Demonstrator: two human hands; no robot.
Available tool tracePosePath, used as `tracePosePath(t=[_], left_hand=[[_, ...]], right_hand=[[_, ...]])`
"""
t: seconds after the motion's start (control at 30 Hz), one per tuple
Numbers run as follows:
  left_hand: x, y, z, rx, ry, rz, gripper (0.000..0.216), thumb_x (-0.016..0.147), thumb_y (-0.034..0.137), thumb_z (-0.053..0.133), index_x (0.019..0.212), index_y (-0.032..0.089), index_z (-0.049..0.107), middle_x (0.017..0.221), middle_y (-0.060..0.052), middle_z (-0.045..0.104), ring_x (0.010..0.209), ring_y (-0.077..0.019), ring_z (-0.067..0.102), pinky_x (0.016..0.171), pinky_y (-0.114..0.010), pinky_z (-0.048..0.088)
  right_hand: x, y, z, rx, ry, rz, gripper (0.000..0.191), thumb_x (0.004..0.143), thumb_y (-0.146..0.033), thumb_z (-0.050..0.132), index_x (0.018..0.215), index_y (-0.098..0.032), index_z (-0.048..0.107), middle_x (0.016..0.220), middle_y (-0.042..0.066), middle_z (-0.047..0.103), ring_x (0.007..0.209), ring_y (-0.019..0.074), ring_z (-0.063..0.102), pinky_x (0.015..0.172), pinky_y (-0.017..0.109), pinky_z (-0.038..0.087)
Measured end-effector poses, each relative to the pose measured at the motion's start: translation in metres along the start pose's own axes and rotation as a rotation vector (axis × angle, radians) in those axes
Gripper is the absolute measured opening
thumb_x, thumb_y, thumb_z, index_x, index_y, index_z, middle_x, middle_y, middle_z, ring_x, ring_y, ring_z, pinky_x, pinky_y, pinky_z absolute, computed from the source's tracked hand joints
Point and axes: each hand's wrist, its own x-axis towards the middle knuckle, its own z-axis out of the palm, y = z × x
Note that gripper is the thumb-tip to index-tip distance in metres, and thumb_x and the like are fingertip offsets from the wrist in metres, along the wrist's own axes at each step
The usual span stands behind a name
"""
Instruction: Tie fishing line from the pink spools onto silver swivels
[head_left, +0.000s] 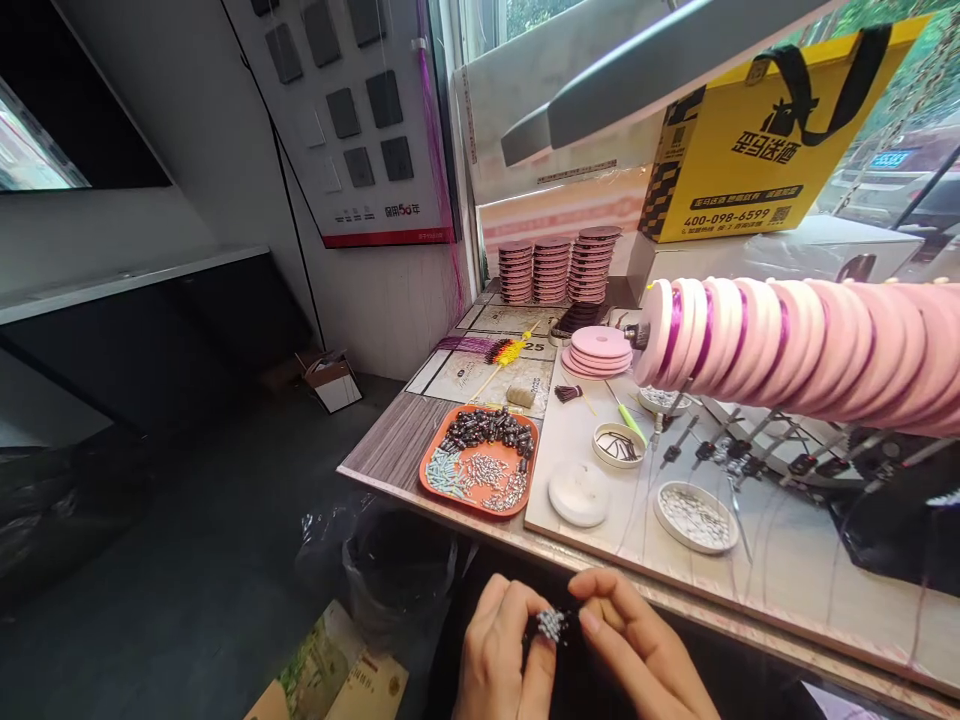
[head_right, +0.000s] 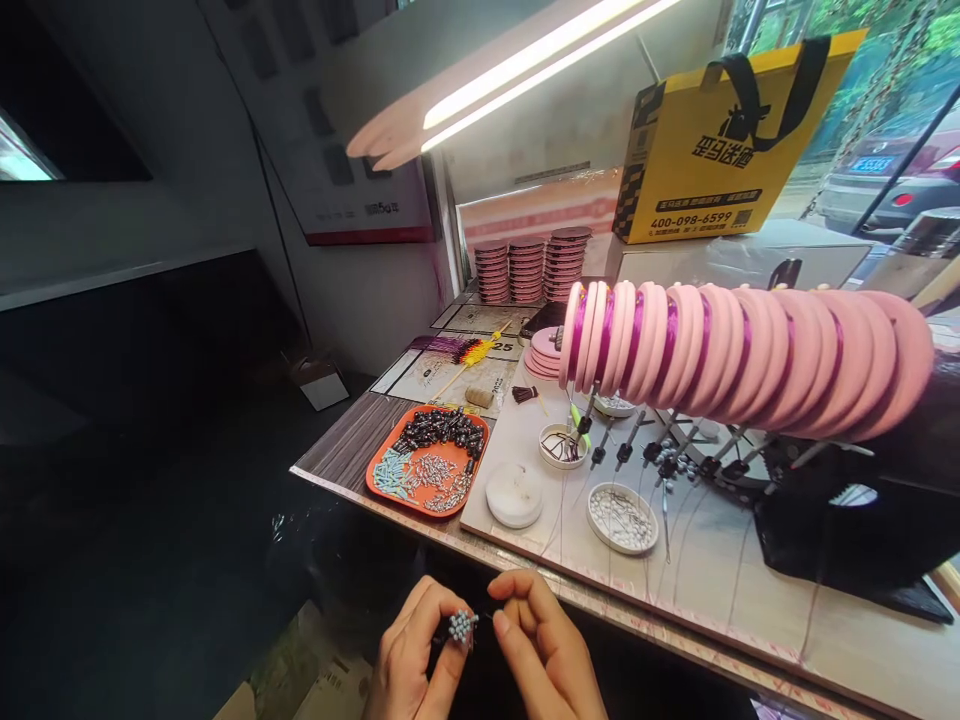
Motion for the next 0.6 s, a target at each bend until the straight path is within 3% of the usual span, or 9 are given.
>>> tracePosePath(t=[0.2,0.4,0.5,0.6], left_hand=[[-0.001,-0.001,-0.001,-0.010,-0.030,-0.081,0.023,0.085,0.033,0.042,0.067,0.021,0.049,0.059,0.002,0.045,0.057,-0.0145,0.045,0.051,-0.026,0.028],[0.000,-0.003,-0.004,-0.002,-0.018,-0.028,0.018,0.080,0.030,0.051,0.066,0.021,0.058,0.056,0.001,0.055,0.053,-0.0136,0.047,0.056,-0.026,0.032],[0.004,0.001,-0.008,-0.067,-0.032,-0.085,0.016,0.078,0.029,0.055,0.068,0.021,0.065,0.057,0.000,0.059,0.052,-0.0132,0.048,0.055,-0.025,0.032],[0.011,0.009,-0.011,-0.270,-0.038,-0.236,0.023,0.078,0.037,0.056,0.068,0.019,0.066,0.058,0.000,0.052,0.054,-0.0138,0.046,0.053,-0.025,0.030]], right_hand=[[-0.002,0.000,-0.002,0.064,0.001,-0.017,0.035,0.069,-0.055,0.064,0.084,-0.025,0.054,0.057,-0.008,0.040,0.055,0.0080,0.035,0.056,0.019,0.029],[0.000,0.016,-0.004,0.018,-0.028,-0.086,0.034,0.075,-0.056,0.057,0.087,-0.024,0.052,0.057,-0.008,0.040,0.053,0.0073,0.036,0.054,0.018,0.030],[0.003,0.020,-0.011,-0.228,-0.017,-0.292,0.025,0.082,-0.047,0.052,0.098,-0.028,0.051,0.056,-0.009,0.040,0.048,0.0076,0.038,0.048,0.017,0.030],[0.008,0.014,-0.021,-0.728,-0.122,-0.723,0.015,0.083,-0.031,0.055,0.098,-0.027,0.054,0.064,-0.006,0.057,0.051,0.0089,0.052,0.049,0.018,0.036]])
